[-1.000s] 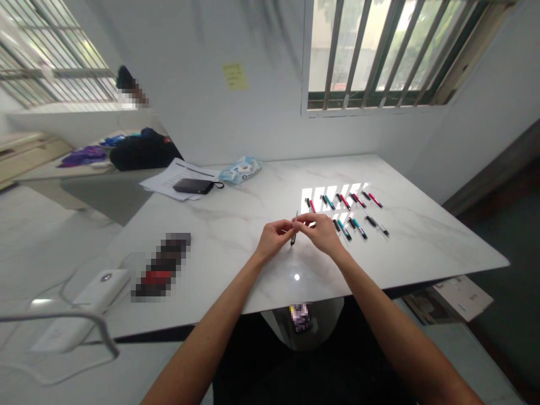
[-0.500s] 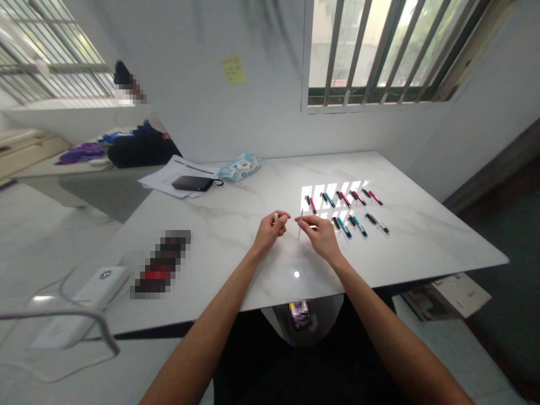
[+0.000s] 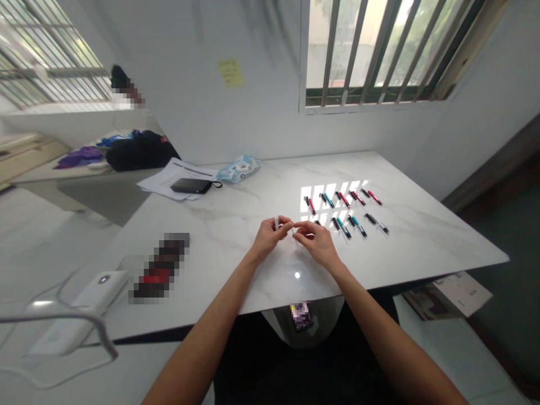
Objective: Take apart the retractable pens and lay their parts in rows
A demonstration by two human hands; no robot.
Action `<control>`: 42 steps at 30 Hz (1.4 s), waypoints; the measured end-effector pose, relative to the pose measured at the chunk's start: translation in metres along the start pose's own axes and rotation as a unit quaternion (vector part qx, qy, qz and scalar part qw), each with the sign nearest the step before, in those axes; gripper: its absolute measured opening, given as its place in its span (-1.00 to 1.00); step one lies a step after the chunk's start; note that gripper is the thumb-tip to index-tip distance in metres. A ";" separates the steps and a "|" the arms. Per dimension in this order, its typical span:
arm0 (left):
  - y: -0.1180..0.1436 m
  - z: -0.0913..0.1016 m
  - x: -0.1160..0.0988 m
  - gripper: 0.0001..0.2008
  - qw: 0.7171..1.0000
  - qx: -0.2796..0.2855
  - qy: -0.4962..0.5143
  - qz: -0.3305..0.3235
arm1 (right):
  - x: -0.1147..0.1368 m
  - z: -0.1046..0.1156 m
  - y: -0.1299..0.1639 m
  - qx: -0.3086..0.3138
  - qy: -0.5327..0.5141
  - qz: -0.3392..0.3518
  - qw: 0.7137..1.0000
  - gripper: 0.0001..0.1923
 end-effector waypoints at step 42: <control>-0.031 -0.067 0.012 -0.76 0.845 0.030 -0.534 0.019 | -0.025 0.070 0.035 -0.137 0.299 -0.002 0.944 -0.78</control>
Point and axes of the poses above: each hand's wrist, its own y-axis away from the middle knuckle, its own z-axis out of the back of the hand, x = y × z, the point moved 9 cm from there along -y, towards the middle knuckle, and after that the axes turned 1 degree about x, right-handed, at the moved point
